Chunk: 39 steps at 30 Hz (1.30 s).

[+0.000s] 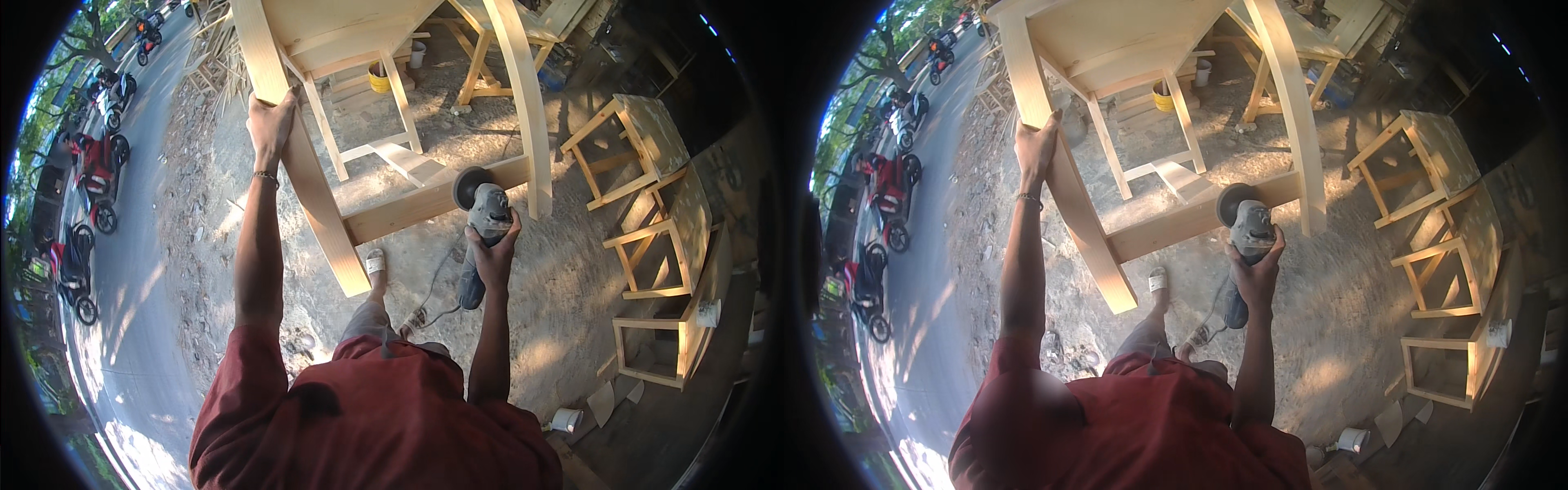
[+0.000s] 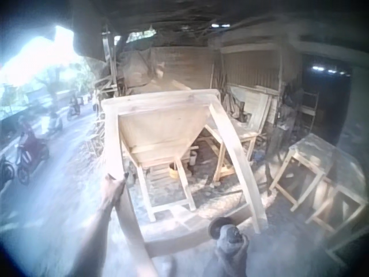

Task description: The person sands the surface and legs of a wooden table using a power sander, moving the tool across the wood grain and checking the finish with their hand.

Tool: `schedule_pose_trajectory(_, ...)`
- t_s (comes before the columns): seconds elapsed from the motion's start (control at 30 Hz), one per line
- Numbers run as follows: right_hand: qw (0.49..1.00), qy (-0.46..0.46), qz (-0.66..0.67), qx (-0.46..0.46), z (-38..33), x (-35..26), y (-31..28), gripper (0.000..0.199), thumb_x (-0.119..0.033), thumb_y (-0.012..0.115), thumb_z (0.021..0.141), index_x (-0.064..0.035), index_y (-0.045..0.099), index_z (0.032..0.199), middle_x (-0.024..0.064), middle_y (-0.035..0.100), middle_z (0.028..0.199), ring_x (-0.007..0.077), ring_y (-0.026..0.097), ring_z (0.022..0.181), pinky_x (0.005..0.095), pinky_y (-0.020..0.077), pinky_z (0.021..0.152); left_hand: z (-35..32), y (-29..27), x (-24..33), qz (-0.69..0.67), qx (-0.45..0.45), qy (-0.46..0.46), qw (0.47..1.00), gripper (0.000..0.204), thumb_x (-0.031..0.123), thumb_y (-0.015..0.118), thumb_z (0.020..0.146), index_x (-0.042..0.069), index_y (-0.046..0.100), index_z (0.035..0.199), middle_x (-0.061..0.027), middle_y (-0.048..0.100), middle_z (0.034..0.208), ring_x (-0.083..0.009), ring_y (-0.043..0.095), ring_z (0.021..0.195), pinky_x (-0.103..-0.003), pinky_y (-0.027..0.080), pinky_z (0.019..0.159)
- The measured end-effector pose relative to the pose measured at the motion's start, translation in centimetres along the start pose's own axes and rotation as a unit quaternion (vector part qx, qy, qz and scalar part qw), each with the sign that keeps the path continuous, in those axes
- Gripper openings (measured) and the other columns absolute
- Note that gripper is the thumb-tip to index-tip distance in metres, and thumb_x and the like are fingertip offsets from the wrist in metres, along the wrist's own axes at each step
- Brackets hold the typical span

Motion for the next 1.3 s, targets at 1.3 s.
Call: schedule_pose_trajectory(1.3, 0.977, -0.070, -0.111, -0.167, -9.8, -4.5, 10.7, 0.101, -0.038, 0.087, 0.076, -0.0024, 0.029, 0.151, 0.0304, 0.066, 0.122, 0.0482, 0.068, 0.106, 0.0529, 0.0557, 0.088, 3.4, 0.0, 0.0, -0.037, -0.031, -0.036, 0.998, 0.063, 0.056, 0.083, 0.075, -0.001, 0.076, 0.099, -0.0135, 0.078, 0.089, -0.0220, 0.075, 0.080, -0.035, 0.059, 0.077)
Point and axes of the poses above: each hand's wrist, its own z-axis towards the middle knuckle, its own y-axis out of the palm, x = y × z, the point moved 1 cm from there along z, towards the middle knuckle
